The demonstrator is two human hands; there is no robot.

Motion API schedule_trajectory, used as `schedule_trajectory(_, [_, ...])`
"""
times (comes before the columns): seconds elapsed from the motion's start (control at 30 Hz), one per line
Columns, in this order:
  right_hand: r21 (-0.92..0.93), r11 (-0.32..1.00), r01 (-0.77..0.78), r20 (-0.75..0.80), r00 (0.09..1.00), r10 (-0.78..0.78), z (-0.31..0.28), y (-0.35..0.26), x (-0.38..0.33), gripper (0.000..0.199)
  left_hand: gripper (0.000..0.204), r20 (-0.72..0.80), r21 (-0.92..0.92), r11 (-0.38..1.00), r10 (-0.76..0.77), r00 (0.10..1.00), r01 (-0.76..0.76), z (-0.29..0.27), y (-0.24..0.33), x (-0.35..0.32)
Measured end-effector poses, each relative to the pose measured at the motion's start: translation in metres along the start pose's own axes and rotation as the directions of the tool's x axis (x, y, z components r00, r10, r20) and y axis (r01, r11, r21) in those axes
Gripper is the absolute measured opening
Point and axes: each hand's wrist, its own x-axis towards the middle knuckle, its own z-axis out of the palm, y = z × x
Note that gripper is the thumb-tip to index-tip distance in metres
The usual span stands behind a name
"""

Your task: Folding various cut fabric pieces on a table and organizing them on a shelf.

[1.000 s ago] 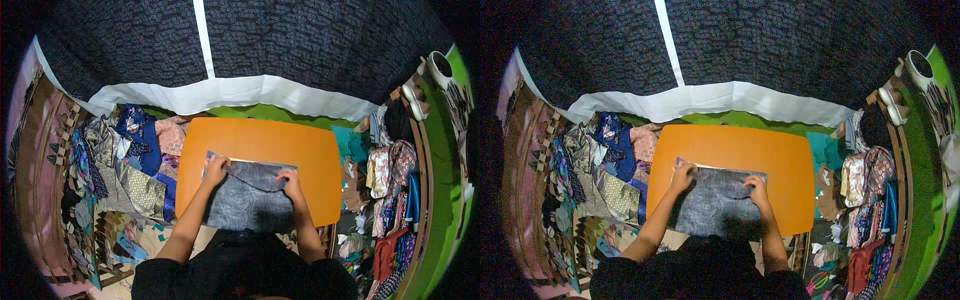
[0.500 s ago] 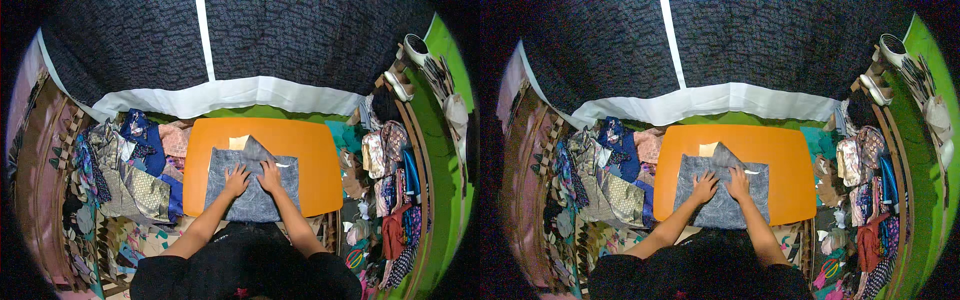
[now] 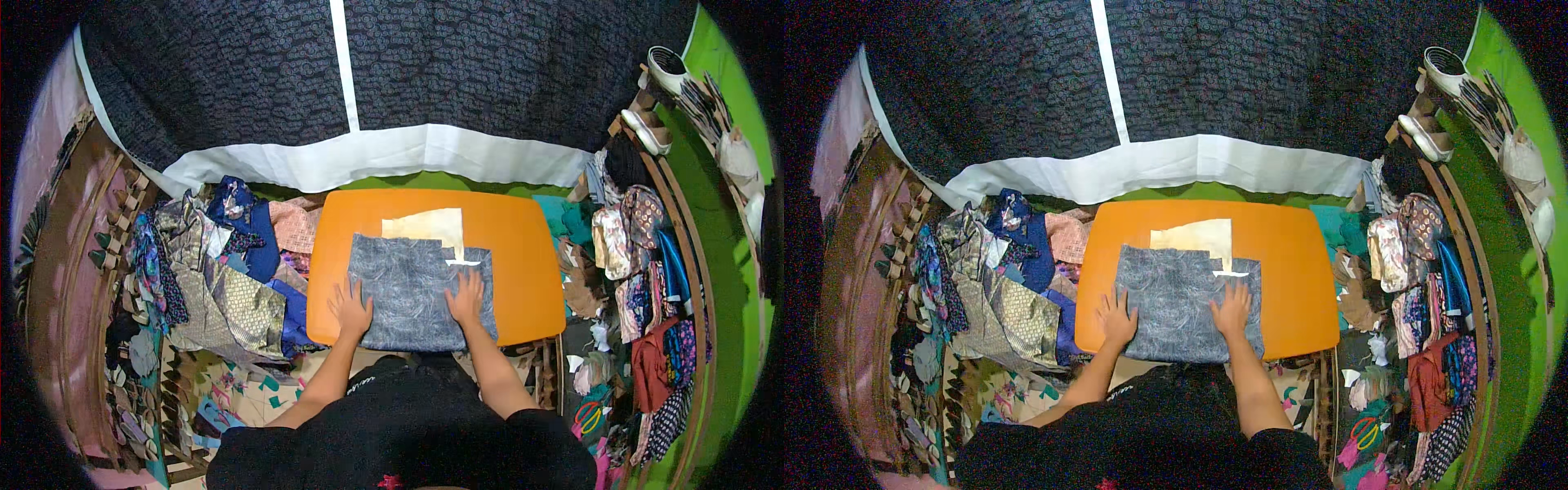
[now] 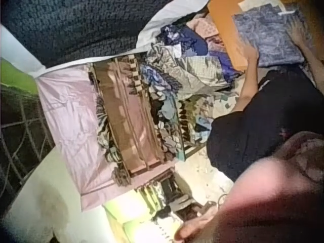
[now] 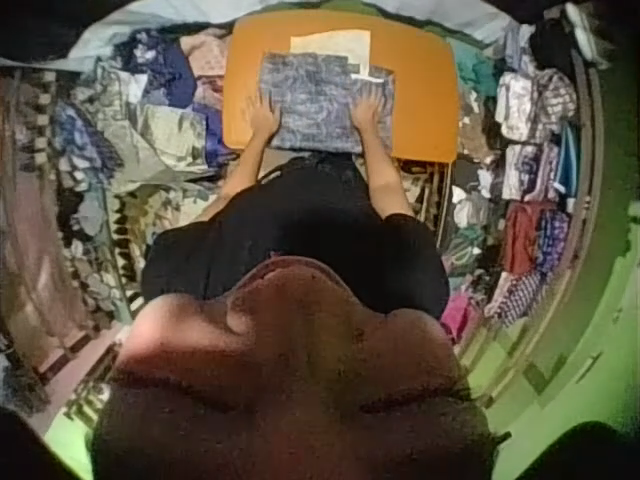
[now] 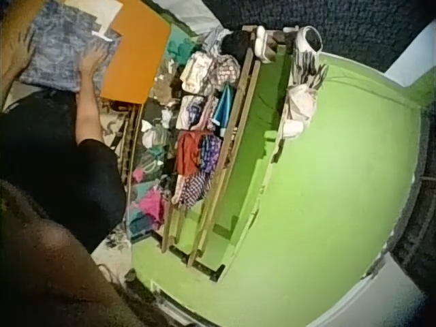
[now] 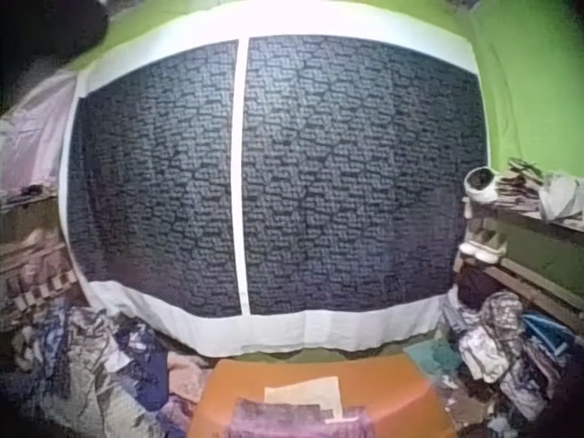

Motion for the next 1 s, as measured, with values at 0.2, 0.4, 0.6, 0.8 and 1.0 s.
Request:
schedule_trajectory(0.2, [-0.175, 0.878, -0.445, -0.105, 0.895, 0.433, -0.026, 0.010, -0.037, 0.066, 0.055, -0.002, -0.065, 0.977, -0.204, 0.979, 0.204, -0.034, -0.003, -0.010])
schedule_trajectory(0.4, [0.018, 0.625, -0.780, 0.021, 0.625, 0.780, -0.055, 0.003, -0.085, 0.065, 0.047, 0.221, -0.181, 0.933, -0.271, 0.937, 0.312, -0.047, -0.034, -0.030])
schedule_trajectory(0.6, [0.277, 0.635, -0.721, 0.222, 0.691, 0.687, -0.043, 0.039, -0.104, 0.068, 0.035, 0.567, -0.391, 0.780, -0.215, 0.795, 0.489, -0.016, -0.078, -0.038])
schedule_trajectory(0.8, [0.516, 0.415, -0.749, 0.436, 0.647, 0.626, -0.089, 0.015, -0.106, 0.064, 0.022, 0.740, -0.589, 0.404, -0.079, 0.668, 0.700, -0.060, -0.054, -0.047])
schedule_trajectory(1.0, [0.454, 0.385, -0.803, 0.649, 0.594, 0.474, -0.086, 0.022, -0.091, 0.063, 0.028, 0.705, -0.708, -0.015, 0.061, 0.707, 0.706, -0.078, -0.034, -0.035])
